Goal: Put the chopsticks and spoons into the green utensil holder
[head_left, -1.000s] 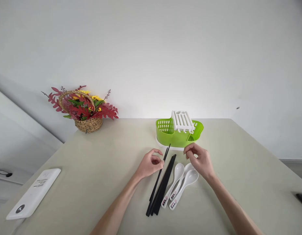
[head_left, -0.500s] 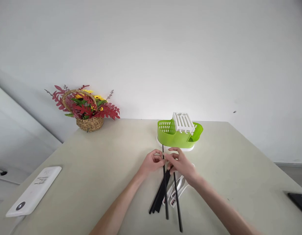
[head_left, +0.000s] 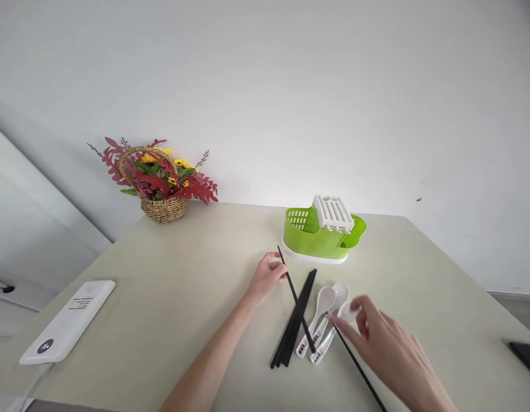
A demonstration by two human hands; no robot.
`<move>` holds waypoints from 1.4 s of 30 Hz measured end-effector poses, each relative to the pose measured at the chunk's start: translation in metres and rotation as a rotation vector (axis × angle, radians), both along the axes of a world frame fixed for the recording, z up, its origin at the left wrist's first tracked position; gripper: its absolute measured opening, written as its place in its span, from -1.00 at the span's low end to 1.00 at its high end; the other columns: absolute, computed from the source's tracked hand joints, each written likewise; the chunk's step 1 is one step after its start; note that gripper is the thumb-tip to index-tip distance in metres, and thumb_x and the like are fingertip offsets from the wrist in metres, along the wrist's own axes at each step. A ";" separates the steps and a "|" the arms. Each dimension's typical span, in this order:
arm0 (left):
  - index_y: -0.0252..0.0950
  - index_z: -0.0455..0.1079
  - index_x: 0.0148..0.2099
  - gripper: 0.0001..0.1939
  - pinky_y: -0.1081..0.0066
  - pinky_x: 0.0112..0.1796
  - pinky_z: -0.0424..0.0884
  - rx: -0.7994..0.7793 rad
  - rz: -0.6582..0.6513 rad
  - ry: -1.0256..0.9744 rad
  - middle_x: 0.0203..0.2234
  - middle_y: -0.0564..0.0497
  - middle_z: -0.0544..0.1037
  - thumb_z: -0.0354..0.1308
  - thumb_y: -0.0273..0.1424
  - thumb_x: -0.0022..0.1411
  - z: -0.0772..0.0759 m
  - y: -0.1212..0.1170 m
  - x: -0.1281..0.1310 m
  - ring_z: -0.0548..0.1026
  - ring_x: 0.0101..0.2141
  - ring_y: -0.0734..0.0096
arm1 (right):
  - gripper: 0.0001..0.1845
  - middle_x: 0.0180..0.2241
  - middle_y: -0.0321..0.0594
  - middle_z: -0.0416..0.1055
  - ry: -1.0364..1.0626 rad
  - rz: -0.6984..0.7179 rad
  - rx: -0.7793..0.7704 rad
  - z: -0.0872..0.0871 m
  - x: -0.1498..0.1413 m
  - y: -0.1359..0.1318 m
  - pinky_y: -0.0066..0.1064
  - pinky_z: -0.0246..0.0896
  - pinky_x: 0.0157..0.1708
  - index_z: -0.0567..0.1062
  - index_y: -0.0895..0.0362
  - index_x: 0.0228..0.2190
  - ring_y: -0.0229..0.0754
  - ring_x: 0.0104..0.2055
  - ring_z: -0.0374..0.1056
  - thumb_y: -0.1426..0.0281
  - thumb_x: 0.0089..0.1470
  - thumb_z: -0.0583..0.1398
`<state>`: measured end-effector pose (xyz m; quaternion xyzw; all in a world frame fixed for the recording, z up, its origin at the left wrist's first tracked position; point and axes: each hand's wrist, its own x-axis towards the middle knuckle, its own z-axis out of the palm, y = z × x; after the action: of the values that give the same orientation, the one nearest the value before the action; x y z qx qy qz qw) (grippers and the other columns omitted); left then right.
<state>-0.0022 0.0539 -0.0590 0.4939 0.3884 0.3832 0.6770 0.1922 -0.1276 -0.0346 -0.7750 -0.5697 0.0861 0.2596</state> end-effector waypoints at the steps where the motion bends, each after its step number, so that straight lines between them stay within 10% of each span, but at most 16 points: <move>1: -0.27 0.28 -0.08 -0.60 0.47 -0.44 0.16 -0.003 0.011 -0.006 -0.63 0.26 0.36 0.26 -0.39 0.00 0.000 -0.001 0.001 0.31 -0.57 0.55 | -0.54 -0.53 -0.32 0.44 -0.029 -0.027 -0.007 -0.011 -0.003 -0.016 -0.36 0.05 -0.68 0.31 -0.07 -0.29 -0.09 -0.68 0.32 -0.17 0.11 0.19; 7: -0.27 0.31 -0.07 -0.59 0.46 -0.45 0.12 -0.017 0.043 -0.041 -0.63 0.25 0.34 0.24 -0.35 -0.01 -0.001 0.000 0.005 0.28 -0.59 0.56 | -0.67 -0.46 -0.27 0.47 -0.149 -0.017 0.066 -0.060 -0.026 -0.057 -0.37 0.18 -0.58 0.31 -0.06 -0.36 -0.09 -0.53 0.45 0.05 0.36 -0.01; 16: -0.30 0.42 -0.13 -0.69 0.46 -0.45 0.14 -0.056 -0.039 -0.167 -0.62 0.21 0.28 0.23 -0.35 0.04 0.000 0.000 0.001 0.21 -0.58 0.57 | -0.57 -0.60 -0.34 0.39 -0.115 0.090 0.024 -0.069 -0.003 -0.049 -0.39 0.07 -0.62 0.26 -0.04 -0.45 -0.08 -0.62 0.43 0.01 0.37 -0.06; 30: -0.42 0.50 0.17 -0.46 0.40 -0.34 0.27 -0.151 -0.462 -0.348 -0.52 0.07 0.44 0.32 -0.34 0.14 0.008 -0.018 0.000 0.34 -0.50 0.50 | -0.42 -0.64 -0.43 0.21 0.582 0.219 -0.176 0.049 -0.001 0.022 -0.37 0.20 -0.49 0.22 0.00 -0.49 -0.26 -0.64 0.16 -0.17 0.33 -0.06; 42: -0.40 0.47 0.25 -0.39 0.46 -0.32 0.29 -0.216 -0.549 -0.385 -0.47 0.11 0.41 0.38 -0.41 0.16 0.009 -0.026 -0.001 0.23 -0.50 0.61 | -0.40 -0.58 -0.47 0.20 0.891 0.523 -0.490 0.054 -0.027 0.058 -0.45 0.13 -0.55 0.30 0.08 -0.41 -0.36 -0.62 0.22 -0.20 0.27 0.05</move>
<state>-0.0036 0.0281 -0.0496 0.4239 0.1446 0.2296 0.8641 0.1650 -0.0696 0.0189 -0.5345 -0.5416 0.5955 0.2574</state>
